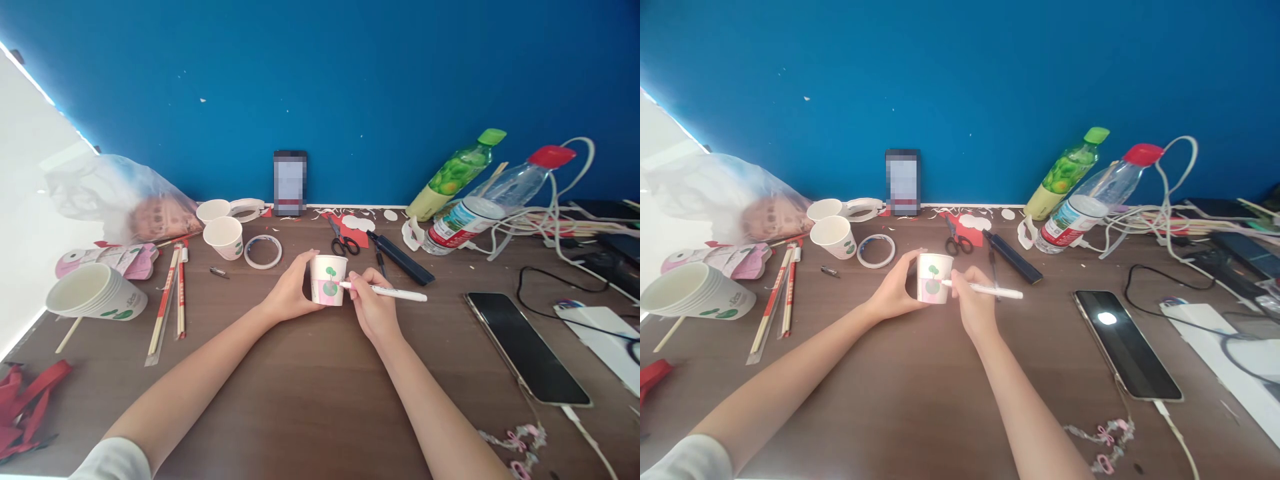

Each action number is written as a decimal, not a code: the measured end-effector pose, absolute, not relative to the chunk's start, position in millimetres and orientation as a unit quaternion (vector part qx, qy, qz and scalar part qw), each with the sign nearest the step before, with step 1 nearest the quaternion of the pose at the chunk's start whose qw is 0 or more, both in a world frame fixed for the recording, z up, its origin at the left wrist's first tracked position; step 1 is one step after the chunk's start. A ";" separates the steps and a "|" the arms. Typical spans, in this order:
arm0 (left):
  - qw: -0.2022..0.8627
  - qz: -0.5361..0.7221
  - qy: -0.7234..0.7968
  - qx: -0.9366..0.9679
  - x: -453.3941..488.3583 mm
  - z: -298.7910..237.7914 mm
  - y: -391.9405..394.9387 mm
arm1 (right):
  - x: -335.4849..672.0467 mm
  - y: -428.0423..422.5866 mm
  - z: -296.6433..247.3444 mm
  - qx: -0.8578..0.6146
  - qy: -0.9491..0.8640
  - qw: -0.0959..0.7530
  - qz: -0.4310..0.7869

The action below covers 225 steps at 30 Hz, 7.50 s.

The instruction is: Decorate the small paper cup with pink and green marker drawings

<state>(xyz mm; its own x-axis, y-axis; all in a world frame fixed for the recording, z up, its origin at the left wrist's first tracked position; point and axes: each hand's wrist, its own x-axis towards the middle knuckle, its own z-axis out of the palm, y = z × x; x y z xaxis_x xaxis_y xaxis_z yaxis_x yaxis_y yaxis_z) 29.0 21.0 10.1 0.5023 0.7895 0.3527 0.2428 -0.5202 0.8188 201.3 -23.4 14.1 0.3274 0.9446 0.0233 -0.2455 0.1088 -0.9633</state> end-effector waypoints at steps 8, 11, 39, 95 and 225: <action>0.367 0.378 0.323 0.786 29.3 7.7 21.8 | 199.9 -22.9 15.1 -0.483 -0.357 0.653 0.461; 0.373 0.379 0.321 0.784 29.4 8.1 21.9 | 199.5 -22.6 16.1 -0.482 -0.356 0.653 0.464; 0.362 0.380 0.313 0.792 29.3 8.0 21.5 | 197.3 -25.5 18.2 -0.475 -0.343 0.656 0.475; 0.395 0.316 0.390 0.770 29.5 13.0 20.4 | 201.2 -22.8 24.0 -0.451 -0.329 0.660 0.504; 0.377 0.347 0.352 0.783 28.3 11.5 20.6 | 196.2 -23.2 21.5 -0.466 -0.296 0.704 0.446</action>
<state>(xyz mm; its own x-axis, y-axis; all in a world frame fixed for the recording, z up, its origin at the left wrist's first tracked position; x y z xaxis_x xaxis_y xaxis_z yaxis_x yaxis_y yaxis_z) 28.3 20.6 11.5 0.5111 0.8134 0.2779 0.2910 -0.4679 0.8345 196.2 -23.2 21.5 0.4266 0.9044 0.0016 -0.3516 0.1675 -0.9211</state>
